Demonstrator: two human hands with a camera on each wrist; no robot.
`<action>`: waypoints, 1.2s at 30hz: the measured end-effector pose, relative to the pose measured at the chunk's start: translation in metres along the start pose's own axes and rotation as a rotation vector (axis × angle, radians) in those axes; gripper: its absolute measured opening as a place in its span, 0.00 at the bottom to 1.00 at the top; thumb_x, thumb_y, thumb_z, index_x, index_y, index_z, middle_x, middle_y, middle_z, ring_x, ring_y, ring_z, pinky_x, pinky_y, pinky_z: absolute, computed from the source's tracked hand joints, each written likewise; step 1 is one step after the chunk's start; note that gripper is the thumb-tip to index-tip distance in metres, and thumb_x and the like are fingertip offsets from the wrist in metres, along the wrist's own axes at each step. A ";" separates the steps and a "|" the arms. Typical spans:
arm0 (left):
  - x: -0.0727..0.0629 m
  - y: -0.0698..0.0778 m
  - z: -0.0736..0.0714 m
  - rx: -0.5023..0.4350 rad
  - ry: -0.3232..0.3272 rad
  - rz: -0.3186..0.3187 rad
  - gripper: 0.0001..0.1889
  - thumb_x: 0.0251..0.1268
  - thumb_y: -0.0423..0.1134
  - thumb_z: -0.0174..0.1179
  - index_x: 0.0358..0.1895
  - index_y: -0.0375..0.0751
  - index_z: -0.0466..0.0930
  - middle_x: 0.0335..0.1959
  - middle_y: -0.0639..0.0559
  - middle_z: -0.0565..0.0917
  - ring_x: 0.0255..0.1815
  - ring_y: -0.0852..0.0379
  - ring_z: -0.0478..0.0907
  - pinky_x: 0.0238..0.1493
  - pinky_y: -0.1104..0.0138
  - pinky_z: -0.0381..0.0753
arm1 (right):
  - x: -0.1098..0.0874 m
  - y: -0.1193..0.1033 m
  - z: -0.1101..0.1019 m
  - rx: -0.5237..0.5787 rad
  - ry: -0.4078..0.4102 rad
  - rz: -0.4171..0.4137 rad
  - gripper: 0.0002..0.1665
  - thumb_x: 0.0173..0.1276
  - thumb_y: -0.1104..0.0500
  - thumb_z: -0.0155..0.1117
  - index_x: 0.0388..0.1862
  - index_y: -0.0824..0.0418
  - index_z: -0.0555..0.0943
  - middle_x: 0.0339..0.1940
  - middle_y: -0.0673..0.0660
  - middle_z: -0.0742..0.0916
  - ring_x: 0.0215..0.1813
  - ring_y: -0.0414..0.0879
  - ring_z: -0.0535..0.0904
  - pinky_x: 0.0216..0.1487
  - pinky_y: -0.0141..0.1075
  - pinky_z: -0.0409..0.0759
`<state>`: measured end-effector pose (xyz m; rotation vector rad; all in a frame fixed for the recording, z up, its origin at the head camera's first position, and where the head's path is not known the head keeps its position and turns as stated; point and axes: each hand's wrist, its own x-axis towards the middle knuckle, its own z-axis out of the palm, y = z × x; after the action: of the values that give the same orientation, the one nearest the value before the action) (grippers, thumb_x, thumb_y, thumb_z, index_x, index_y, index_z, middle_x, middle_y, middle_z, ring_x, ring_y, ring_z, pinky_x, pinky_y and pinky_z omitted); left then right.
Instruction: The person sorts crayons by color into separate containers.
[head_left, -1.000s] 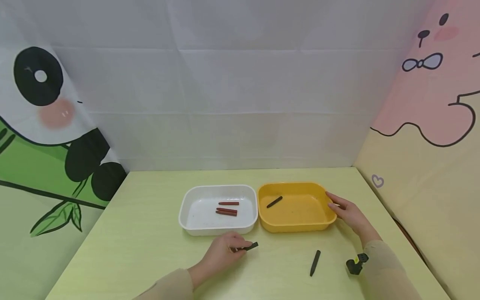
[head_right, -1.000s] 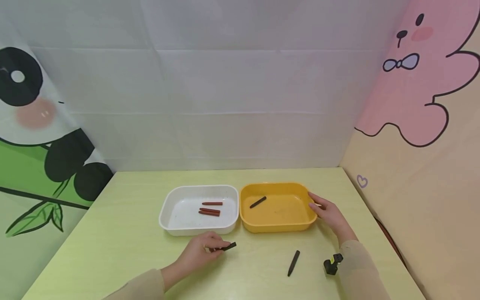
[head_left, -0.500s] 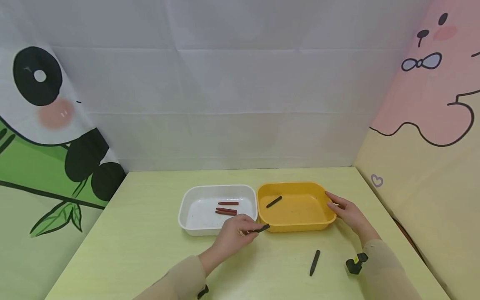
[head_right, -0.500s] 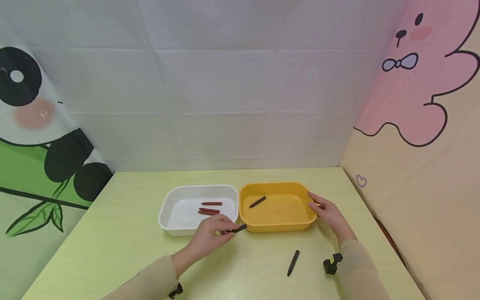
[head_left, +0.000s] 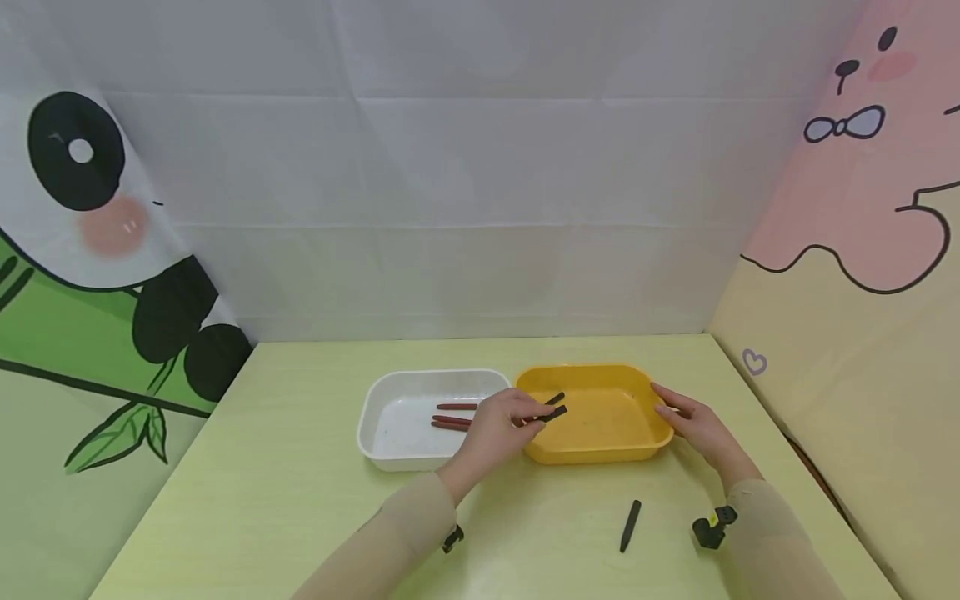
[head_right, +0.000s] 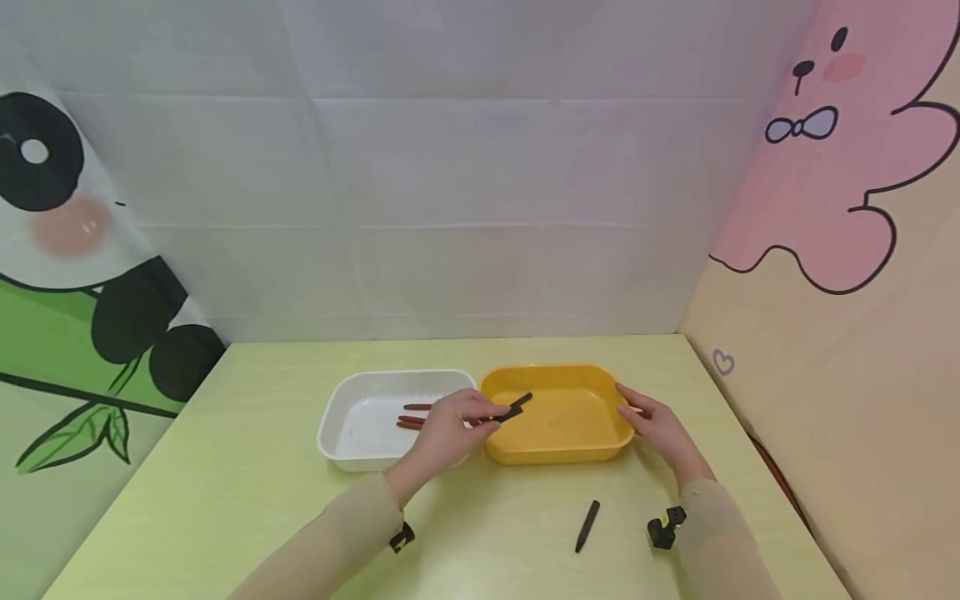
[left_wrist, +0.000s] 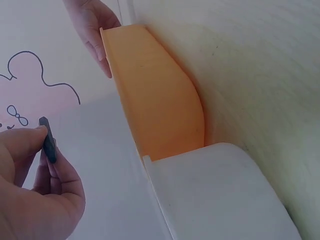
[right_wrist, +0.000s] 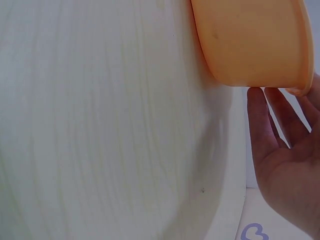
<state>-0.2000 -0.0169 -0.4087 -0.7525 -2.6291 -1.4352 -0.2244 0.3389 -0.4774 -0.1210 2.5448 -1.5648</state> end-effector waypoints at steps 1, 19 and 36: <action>0.003 0.001 0.001 0.002 0.000 0.006 0.12 0.62 0.32 0.68 0.47 0.48 0.90 0.39 0.57 0.83 0.32 0.61 0.74 0.31 0.72 0.79 | 0.000 0.000 0.000 0.002 -0.001 0.000 0.36 0.78 0.50 0.54 0.78 0.63 0.59 0.76 0.71 0.61 0.73 0.69 0.60 0.64 0.50 0.74; 0.048 0.001 0.022 0.083 -0.026 -0.011 0.11 0.62 0.32 0.68 0.47 0.46 0.90 0.37 0.54 0.84 0.34 0.61 0.74 0.33 0.73 0.77 | 0.000 -0.001 0.000 -0.003 0.000 0.014 0.36 0.78 0.49 0.55 0.78 0.62 0.60 0.76 0.70 0.61 0.73 0.68 0.60 0.64 0.51 0.73; 0.069 -0.020 0.040 0.102 -0.032 -0.066 0.10 0.62 0.32 0.68 0.46 0.45 0.90 0.35 0.56 0.83 0.34 0.62 0.76 0.36 0.74 0.78 | 0.004 0.005 -0.001 0.003 0.011 0.025 0.36 0.78 0.48 0.55 0.78 0.61 0.60 0.77 0.69 0.61 0.73 0.67 0.61 0.64 0.49 0.74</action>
<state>-0.2623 0.0327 -0.4280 -0.6903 -2.7517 -1.3018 -0.2281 0.3415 -0.4819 -0.0794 2.5423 -1.5644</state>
